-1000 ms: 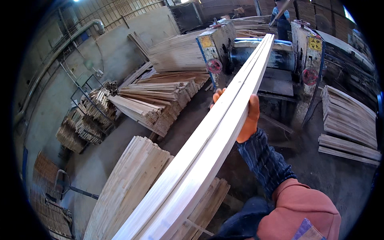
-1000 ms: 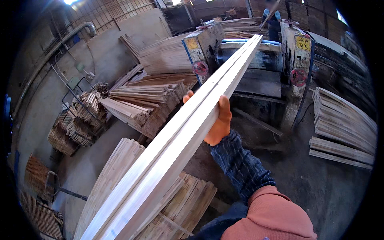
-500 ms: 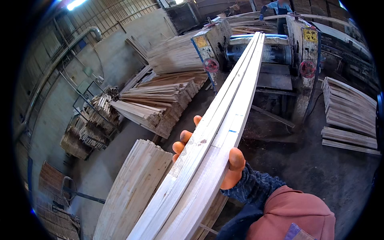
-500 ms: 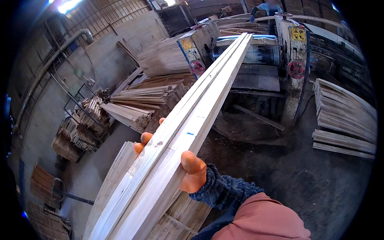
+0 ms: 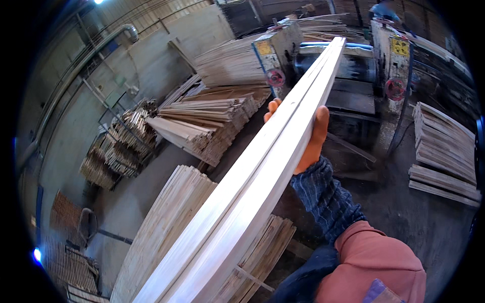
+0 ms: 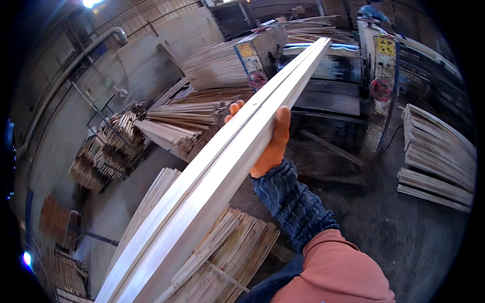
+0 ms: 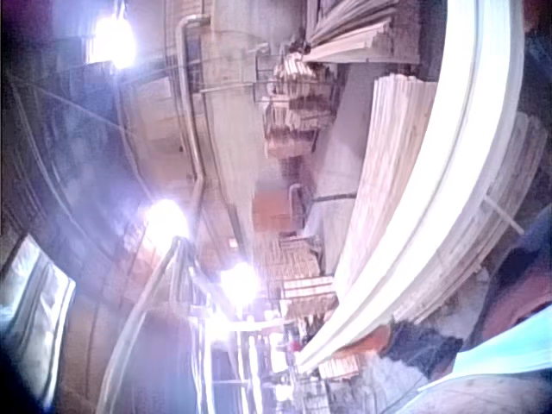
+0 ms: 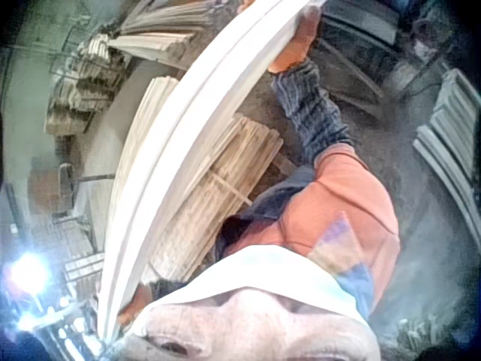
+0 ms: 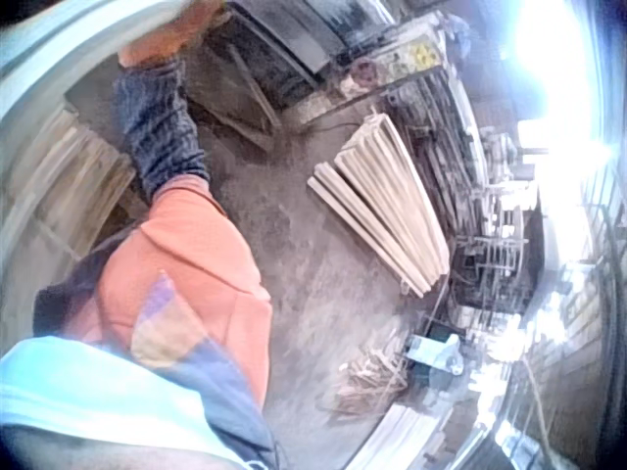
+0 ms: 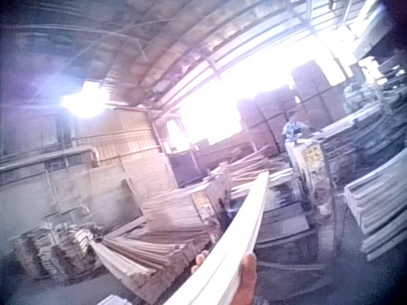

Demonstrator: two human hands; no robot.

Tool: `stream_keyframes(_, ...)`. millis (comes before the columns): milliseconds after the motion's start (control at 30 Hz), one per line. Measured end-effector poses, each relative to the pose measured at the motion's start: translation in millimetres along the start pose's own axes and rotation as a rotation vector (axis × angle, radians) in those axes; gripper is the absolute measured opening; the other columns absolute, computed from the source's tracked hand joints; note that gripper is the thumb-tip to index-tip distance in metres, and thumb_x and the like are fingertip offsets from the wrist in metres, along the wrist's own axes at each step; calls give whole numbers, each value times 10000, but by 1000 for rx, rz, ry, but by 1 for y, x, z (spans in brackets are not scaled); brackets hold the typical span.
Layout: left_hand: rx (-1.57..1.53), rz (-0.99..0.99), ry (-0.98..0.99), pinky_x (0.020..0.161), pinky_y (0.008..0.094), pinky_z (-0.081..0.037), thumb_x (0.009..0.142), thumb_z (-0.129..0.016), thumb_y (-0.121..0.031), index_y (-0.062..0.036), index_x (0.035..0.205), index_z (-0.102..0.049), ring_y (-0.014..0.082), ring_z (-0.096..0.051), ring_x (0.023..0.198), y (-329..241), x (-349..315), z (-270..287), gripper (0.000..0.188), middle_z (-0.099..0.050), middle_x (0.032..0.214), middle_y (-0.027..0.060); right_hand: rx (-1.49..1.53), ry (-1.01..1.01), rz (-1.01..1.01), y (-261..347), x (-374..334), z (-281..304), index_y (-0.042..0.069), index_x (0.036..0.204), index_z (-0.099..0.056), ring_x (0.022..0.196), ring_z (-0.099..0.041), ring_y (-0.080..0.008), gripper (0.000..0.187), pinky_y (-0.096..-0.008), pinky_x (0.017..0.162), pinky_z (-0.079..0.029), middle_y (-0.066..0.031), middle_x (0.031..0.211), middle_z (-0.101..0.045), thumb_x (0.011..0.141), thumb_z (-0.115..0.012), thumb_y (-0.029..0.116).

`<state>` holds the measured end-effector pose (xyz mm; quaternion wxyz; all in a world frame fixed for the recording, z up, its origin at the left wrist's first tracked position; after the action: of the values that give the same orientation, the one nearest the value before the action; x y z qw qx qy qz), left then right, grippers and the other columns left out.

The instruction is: The person picks up wood planks from a stack by hand and feeds them into the rollers of an industrial machine.

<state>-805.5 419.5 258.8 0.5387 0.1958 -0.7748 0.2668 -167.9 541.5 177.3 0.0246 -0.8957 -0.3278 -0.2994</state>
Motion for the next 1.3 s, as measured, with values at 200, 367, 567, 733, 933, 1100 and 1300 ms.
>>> stream_keyframes(200, 1142, -336, 157, 1150, 495, -402, 966, -653, -490, 102, 1506, -368, 416, -512, 1327, -16, -59, -25, 851, -475, 1490, 276, 499, -71, -366, -91, -87, -68, 124, 1567, -306, 1383, -483, -348, 982, -523, 1207, -364, -180, 1489, -477, 877, -551, 779)
stream_keyframes(367, 521, -99, 329, 1093, 396, -440, 1032, -570, -404, 19, 1494, -412, 281, -524, 1247, -25, -184, -140, 645, -523, 1413, 164, 254, 15, -525, -161, -177, -145, 55, 1553, -377, 1376, -453, -414, 917, -542, 1212, -309, -189, 1520, -458, 903, -485, 694)
stream_keyframes(567, -240, 635, 74, 1052, 331, -477, 1049, -594, -361, -49, 1488, -449, 200, -542, 1164, 8, -164, -91, 558, -566, 1328, 70, 104, -8, -520, -143, -128, -70, 27, 1537, -368, 1415, -451, -381, 977, -554, 1223, -310, -200, 1474, -494, 871, -572, 712)
stream_keyframes(733, -613, 1040, -141, 1089, 404, -391, 1017, -459, -670, -109, 1549, -397, 225, -458, 1257, 76, -115, 13, 775, -475, 1466, 102, 197, 434, -535, -83, -52, 5, 30, 1590, -287, 1492, -384, -347, 1010, -534, 1241, -293, -181, 1605, -391, 877, -588, 679)
stream_keyframes(933, -642, 1017, 262, 1241, 519, -245, 1010, -307, -744, -54, 1604, -324, 380, -296, 1524, 100, -60, 1, 910, -310, 1641, 246, -82, 242, -480, -43, -15, 79, 7, 1601, -236, 1482, -399, -339, 1088, -520, 1240, -312, -216, 1588, -398, 856, -566, 727)
stream_keyframes(1100, -419, 918, 451, 1264, 478, -175, 934, -247, -861, -36, 1628, -251, 354, -229, 1556, 76, -96, -80, 1078, -261, 1666, 234, -22, 472, -412, -59, -17, 50, 150, 1633, -209, 1492, -371, -348, 1024, -540, 1237, -311, -201, 1623, -352, 886, -447, 808)
stream_keyframes(1300, -516, 933, 418, 1257, 475, -216, 960, -203, -824, 17, 1601, -276, 347, -310, 1524, 34, -161, -199, 1060, -344, 1633, 215, -23, -34, -284, -45, -13, 58, 56, 1467, -378, 1304, -526, -304, 844, -457, 1140, -407, -199, 1397, -538, 937, -532, 695)
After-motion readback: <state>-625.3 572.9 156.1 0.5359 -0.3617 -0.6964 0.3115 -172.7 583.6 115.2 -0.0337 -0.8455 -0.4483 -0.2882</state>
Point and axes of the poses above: each hand's wrist, its own x-axis towards the middle knuckle, its own z-axis out of the back of the hand, y = z × x, the point moved 6 cm from there along x, towards the middle knuckle
